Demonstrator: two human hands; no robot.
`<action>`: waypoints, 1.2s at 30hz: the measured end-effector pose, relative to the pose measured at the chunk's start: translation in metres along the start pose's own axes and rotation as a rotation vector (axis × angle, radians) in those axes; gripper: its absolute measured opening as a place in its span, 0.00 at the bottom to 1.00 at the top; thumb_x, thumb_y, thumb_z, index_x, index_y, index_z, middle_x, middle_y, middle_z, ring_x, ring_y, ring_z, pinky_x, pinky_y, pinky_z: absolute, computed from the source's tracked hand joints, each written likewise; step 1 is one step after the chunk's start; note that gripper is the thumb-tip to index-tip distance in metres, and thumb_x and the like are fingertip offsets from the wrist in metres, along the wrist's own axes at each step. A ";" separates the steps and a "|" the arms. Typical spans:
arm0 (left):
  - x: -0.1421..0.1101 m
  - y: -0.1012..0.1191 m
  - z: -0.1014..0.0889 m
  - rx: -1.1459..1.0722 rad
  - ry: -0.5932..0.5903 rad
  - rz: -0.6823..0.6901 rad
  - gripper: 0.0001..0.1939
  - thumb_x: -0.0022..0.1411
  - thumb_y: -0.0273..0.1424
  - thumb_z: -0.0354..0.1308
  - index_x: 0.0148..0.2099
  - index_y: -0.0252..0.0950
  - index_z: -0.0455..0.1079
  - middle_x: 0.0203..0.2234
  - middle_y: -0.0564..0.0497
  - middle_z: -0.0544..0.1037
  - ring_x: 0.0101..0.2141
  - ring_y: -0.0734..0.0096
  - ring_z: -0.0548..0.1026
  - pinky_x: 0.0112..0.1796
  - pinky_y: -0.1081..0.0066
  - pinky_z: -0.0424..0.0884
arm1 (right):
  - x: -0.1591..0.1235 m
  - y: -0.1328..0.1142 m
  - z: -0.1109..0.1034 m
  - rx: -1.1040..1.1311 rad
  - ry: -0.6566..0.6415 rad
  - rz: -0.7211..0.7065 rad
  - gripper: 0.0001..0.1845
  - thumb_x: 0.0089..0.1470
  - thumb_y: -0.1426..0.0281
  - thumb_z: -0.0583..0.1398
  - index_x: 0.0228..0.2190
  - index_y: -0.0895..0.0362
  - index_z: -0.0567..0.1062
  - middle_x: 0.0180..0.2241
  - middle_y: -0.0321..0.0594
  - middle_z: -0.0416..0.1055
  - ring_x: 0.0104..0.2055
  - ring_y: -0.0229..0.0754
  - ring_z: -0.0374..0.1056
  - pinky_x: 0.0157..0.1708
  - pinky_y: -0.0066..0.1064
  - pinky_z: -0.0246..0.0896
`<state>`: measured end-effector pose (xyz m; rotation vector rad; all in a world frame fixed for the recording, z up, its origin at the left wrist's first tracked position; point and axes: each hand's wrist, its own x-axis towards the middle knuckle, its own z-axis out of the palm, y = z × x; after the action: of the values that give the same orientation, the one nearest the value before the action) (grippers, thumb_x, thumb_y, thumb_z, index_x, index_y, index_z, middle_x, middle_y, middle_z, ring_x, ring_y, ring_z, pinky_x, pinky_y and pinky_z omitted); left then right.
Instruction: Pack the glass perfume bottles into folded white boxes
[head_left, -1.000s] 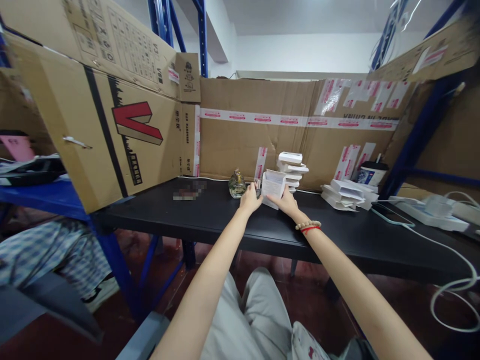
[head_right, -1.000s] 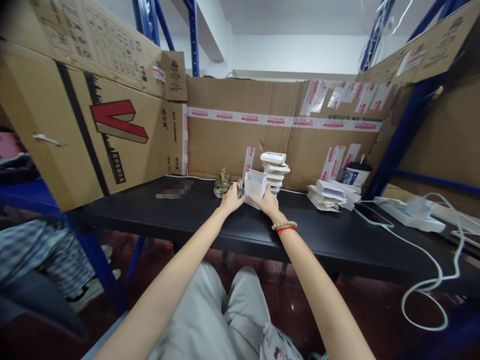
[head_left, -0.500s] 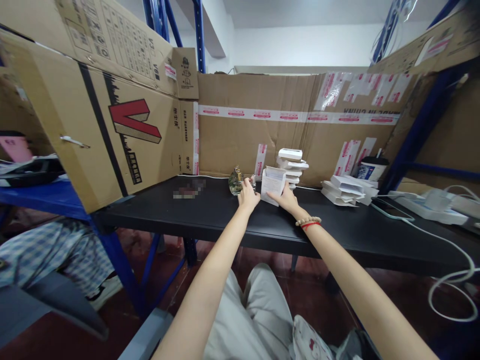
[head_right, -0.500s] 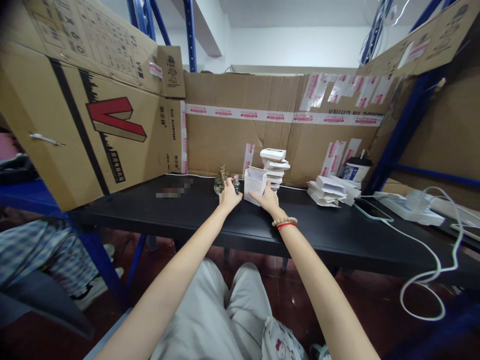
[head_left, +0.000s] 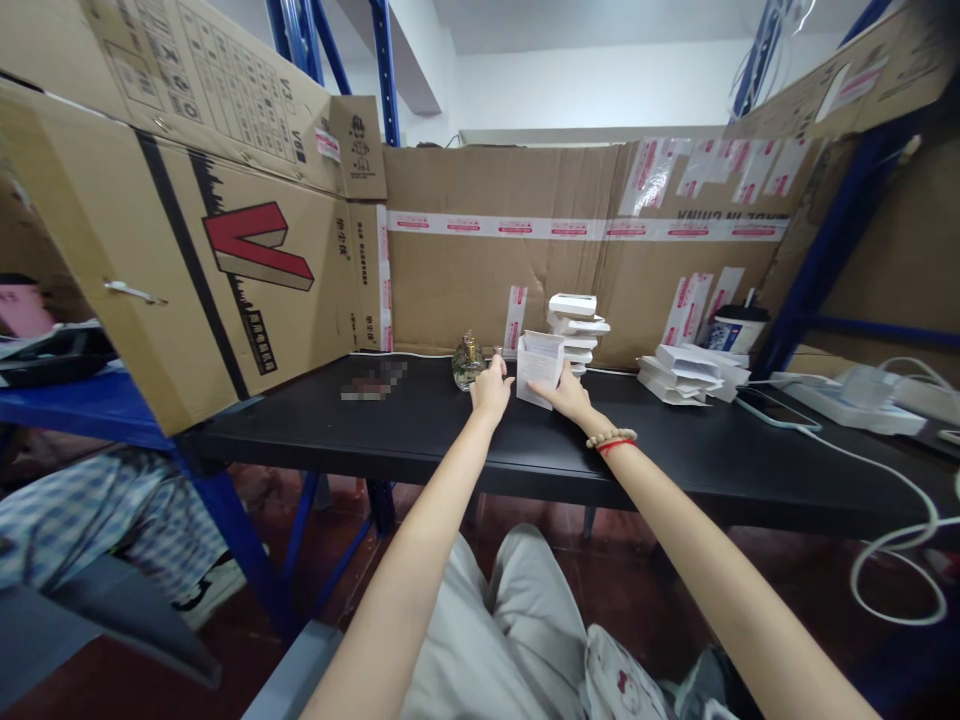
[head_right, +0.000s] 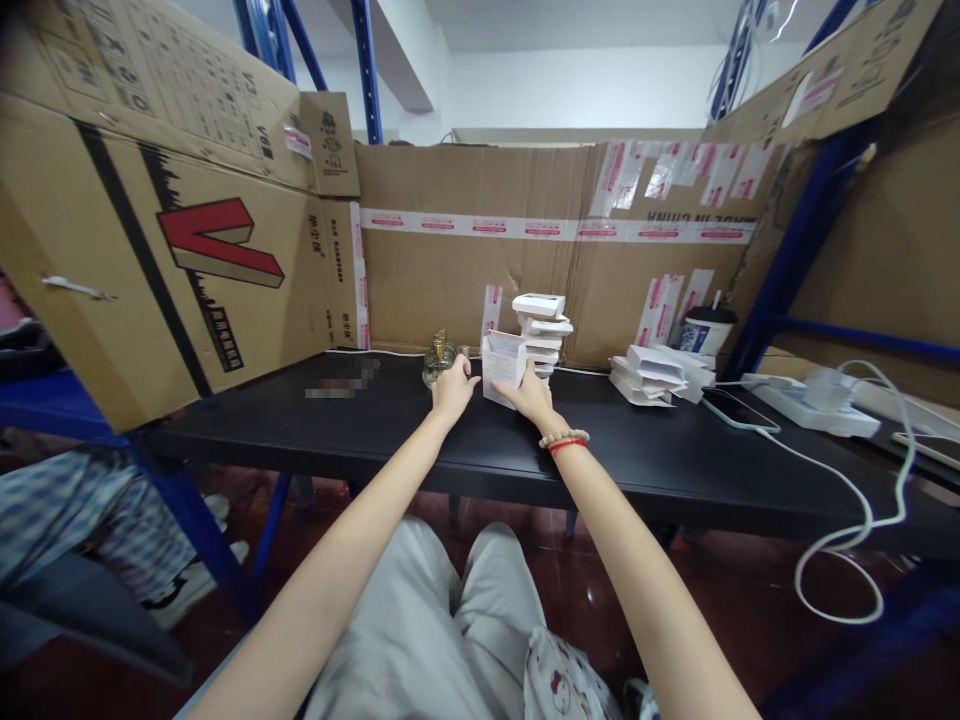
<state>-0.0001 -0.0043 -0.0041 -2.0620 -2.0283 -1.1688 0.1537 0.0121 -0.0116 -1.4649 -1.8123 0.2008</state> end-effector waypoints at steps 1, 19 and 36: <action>0.000 0.001 0.000 0.030 -0.011 0.020 0.07 0.59 0.33 0.53 0.41 0.40 0.61 0.29 0.51 0.75 0.36 0.64 0.75 0.36 0.68 0.65 | 0.000 0.000 0.000 0.002 -0.001 0.000 0.38 0.43 0.51 0.59 0.51 0.58 0.57 0.47 0.50 0.70 0.49 0.55 0.66 0.43 0.42 0.62; 0.001 -0.003 0.011 0.075 -0.132 0.010 0.17 0.58 0.31 0.50 0.50 0.36 0.64 0.41 0.45 0.75 0.51 0.61 0.64 0.44 0.65 0.66 | 0.001 0.000 0.000 0.019 -0.007 -0.002 0.36 0.44 0.53 0.61 0.51 0.57 0.59 0.46 0.49 0.70 0.49 0.55 0.66 0.44 0.43 0.62; -0.001 -0.002 0.008 0.136 0.000 0.063 0.18 0.57 0.23 0.44 0.50 0.38 0.61 0.48 0.45 0.69 0.52 0.63 0.62 0.52 0.62 0.56 | 0.003 0.005 0.003 0.056 0.006 -0.048 0.38 0.44 0.54 0.61 0.53 0.56 0.58 0.47 0.48 0.70 0.50 0.56 0.65 0.45 0.45 0.61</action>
<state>0.0021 -0.0008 -0.0110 -2.0460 -1.9670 -0.9911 0.1555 0.0178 -0.0148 -1.3804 -1.8208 0.2218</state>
